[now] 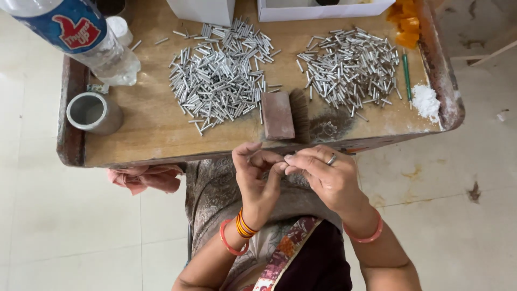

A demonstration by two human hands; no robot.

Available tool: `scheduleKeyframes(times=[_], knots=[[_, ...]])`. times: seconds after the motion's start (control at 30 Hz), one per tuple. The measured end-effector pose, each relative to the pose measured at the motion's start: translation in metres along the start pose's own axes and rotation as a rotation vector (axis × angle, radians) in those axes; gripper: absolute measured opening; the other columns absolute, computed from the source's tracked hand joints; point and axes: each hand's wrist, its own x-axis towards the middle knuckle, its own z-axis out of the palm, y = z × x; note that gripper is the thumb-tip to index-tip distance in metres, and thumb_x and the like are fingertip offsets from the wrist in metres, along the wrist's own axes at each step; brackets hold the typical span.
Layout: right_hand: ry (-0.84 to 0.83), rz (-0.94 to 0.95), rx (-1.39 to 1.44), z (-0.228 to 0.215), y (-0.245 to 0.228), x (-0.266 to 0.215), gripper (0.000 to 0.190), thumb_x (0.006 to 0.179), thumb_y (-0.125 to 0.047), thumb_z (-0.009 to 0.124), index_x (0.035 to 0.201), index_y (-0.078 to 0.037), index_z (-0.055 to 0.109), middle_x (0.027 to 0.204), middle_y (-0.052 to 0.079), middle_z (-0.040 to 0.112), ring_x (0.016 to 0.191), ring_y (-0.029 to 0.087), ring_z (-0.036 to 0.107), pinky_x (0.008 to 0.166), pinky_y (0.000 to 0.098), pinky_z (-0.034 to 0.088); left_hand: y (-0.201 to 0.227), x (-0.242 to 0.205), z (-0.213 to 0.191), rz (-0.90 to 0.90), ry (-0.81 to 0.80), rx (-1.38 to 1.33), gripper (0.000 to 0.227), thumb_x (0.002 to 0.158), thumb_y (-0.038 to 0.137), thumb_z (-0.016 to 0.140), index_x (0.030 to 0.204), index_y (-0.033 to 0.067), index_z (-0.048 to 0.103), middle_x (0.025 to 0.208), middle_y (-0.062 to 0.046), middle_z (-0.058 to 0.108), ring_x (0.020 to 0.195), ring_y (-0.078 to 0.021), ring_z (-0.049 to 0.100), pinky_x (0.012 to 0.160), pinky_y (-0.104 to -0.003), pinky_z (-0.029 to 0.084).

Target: Manually cleaning or deburring small metal pins by rubbing them against a brush and a wood block.

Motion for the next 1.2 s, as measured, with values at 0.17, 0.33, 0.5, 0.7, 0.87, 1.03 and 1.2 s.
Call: scheduleKeyframes(times=[0.17, 0.33, 0.5, 0.7, 0.87, 1.03, 1.2], knots=[[0.197, 0.247, -0.135, 0.007, 0.066, -0.007, 0.020, 0.098, -0.003, 0.067, 0.118, -0.004, 0.067, 0.122, 0.011, 0.068, 0.111, 0.022, 0.067, 0.093, 0.0350, 0.055, 0.013, 0.032, 0.010, 0.126, -0.056, 0.380, 0.048, 0.101, -0.007, 0.065, 0.138, 0.0040, 0.037, 0.105, -0.011, 0.071, 0.090, -0.0155, 0.069, 0.082, -0.025, 0.056], [0.418, 0.289, 0.389, 0.041, 0.089, -0.011, 0.059, 0.116, -0.036, 0.042, 0.161, 0.000, 0.029, 0.168, 0.021, 0.034, 0.159, 0.031, 0.030, 0.131, 0.0429, 0.024, 0.028, 0.072, 0.022, 0.492, -0.318, 0.847, 0.074, 0.081, 0.002, 0.078, 0.142, 0.0000, 0.035, 0.139, -0.028, 0.048, 0.119, -0.0414, 0.056, 0.097, -0.043, 0.053], [0.343, 0.255, 0.800, 0.052, 0.079, -0.003, 0.068, 0.116, -0.046, 0.032, 0.166, -0.004, 0.013, 0.174, 0.017, 0.021, 0.165, 0.029, 0.017, 0.136, 0.0405, 0.010, 0.015, 0.070, 0.019, 0.430, -0.289, 1.018, 0.074, 0.081, 0.000, 0.079, 0.144, 0.0028, 0.041, 0.139, -0.020, 0.049, 0.122, -0.0401, 0.056, 0.099, -0.048, 0.048], [0.120, 0.234, -0.141, -0.004, 0.056, 0.010, 0.021, 0.100, -0.014, 0.069, 0.119, -0.006, 0.071, 0.118, 0.014, 0.068, 0.104, 0.028, 0.069, 0.088, 0.0382, 0.055, 0.032, 0.069, 0.015, 0.223, -0.243, 0.752, 0.044, 0.088, -0.007, 0.067, 0.129, 0.0062, 0.057, 0.133, -0.017, 0.055, 0.102, -0.0296, 0.070, 0.085, -0.038, 0.062], [-0.052, 0.137, -0.366, -0.008, 0.071, 0.021, 0.018, 0.089, -0.005, 0.076, 0.107, -0.004, 0.074, 0.098, 0.013, 0.069, 0.078, 0.031, 0.070, 0.067, 0.0399, 0.056, 0.034, 0.093, 0.030, 0.181, -0.296, 0.882, 0.029, 0.085, 0.003, 0.072, 0.114, 0.0055, 0.068, 0.112, -0.016, 0.058, 0.085, -0.0318, 0.067, 0.073, -0.041, 0.059], [-0.271, 0.050, -0.522, -0.011, 0.088, 0.031, 0.015, 0.082, -0.007, 0.082, 0.094, -0.006, 0.073, 0.092, 0.012, 0.067, 0.077, 0.033, 0.069, 0.067, 0.0419, 0.055, 0.011, 0.091, 0.029, 0.238, -0.327, 1.146, 0.032, 0.079, 0.013, 0.074, 0.111, 0.0078, 0.070, 0.105, -0.015, 0.060, 0.087, -0.0344, 0.067, 0.074, -0.045, 0.055], [-0.020, -0.097, -0.302, -0.010, 0.101, 0.023, 0.024, 0.078, -0.003, 0.083, 0.099, -0.005, 0.072, 0.092, 0.008, 0.068, 0.073, 0.026, 0.068, 0.064, 0.0366, 0.055, 0.004, 0.103, 0.033, 0.317, -0.292, 1.140, 0.020, 0.079, 0.019, 0.076, 0.098, 0.0111, 0.074, 0.095, -0.014, 0.061, 0.078, -0.0338, 0.066, 0.068, -0.045, 0.053]])
